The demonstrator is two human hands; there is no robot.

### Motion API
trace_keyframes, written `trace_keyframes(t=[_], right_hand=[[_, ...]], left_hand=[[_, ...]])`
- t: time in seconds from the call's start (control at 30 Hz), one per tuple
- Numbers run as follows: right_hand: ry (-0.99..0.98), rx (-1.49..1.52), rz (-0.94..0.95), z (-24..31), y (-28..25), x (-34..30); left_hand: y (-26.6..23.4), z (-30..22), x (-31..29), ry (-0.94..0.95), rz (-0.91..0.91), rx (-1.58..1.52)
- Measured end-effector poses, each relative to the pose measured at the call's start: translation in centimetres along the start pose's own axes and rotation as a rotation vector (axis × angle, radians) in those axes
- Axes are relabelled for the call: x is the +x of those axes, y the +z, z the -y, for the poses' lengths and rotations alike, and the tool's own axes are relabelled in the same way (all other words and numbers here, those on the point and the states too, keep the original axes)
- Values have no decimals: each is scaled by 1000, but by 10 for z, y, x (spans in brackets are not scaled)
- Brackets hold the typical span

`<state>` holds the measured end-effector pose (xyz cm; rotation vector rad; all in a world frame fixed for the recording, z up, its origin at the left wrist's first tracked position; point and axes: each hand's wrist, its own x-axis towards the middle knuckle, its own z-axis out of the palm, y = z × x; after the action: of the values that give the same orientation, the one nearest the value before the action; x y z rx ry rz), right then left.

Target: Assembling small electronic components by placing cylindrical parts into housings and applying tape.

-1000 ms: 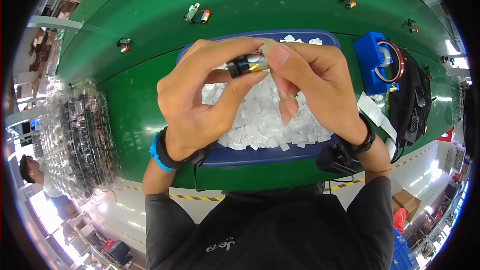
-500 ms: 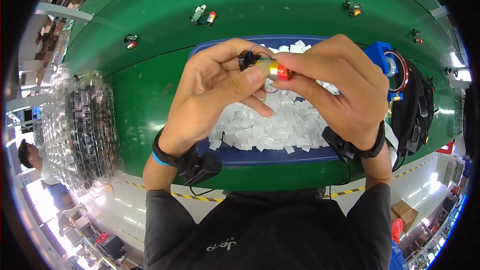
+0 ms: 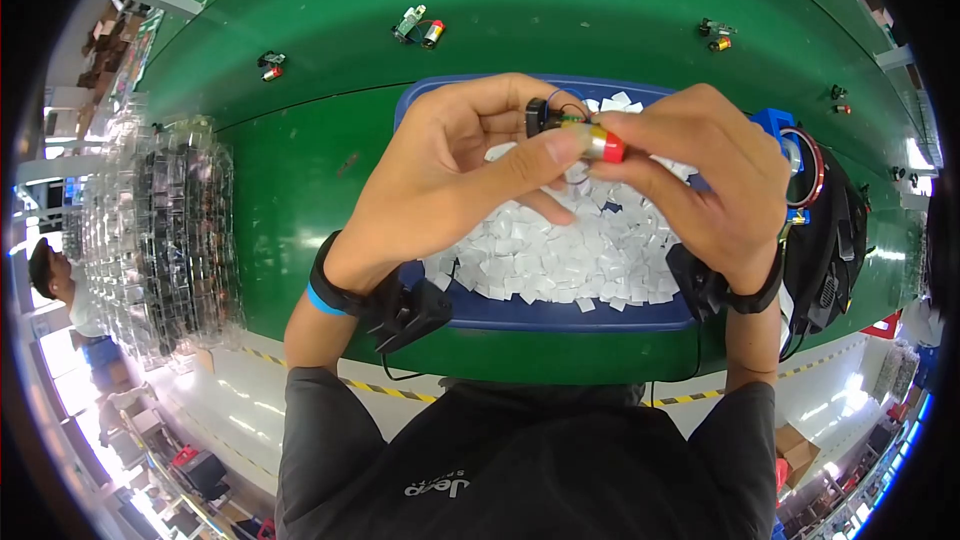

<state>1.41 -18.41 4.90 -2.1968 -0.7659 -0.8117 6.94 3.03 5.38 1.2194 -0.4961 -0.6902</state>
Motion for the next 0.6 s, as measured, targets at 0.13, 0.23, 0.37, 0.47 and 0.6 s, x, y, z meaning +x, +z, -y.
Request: trace_keyframes(t=[0.13,0.23,0.37,0.47,0.6], right_hand=[[-24,30,48,-8,-2,3],[-27,48,86,-8,-2,1],[-2,36,98,-6,-3,-1],[32,-9,99,-5,-4,1],[96,-63,-21,-1,-5,7]], left_hand=[[-4,-2,1,-64,2,44],[-6,0,0,-97,20,61],[-7,7,1,-66,26,81],[-9,7,5,-102,27,47],[-9,-4,11,-269,74,43]])
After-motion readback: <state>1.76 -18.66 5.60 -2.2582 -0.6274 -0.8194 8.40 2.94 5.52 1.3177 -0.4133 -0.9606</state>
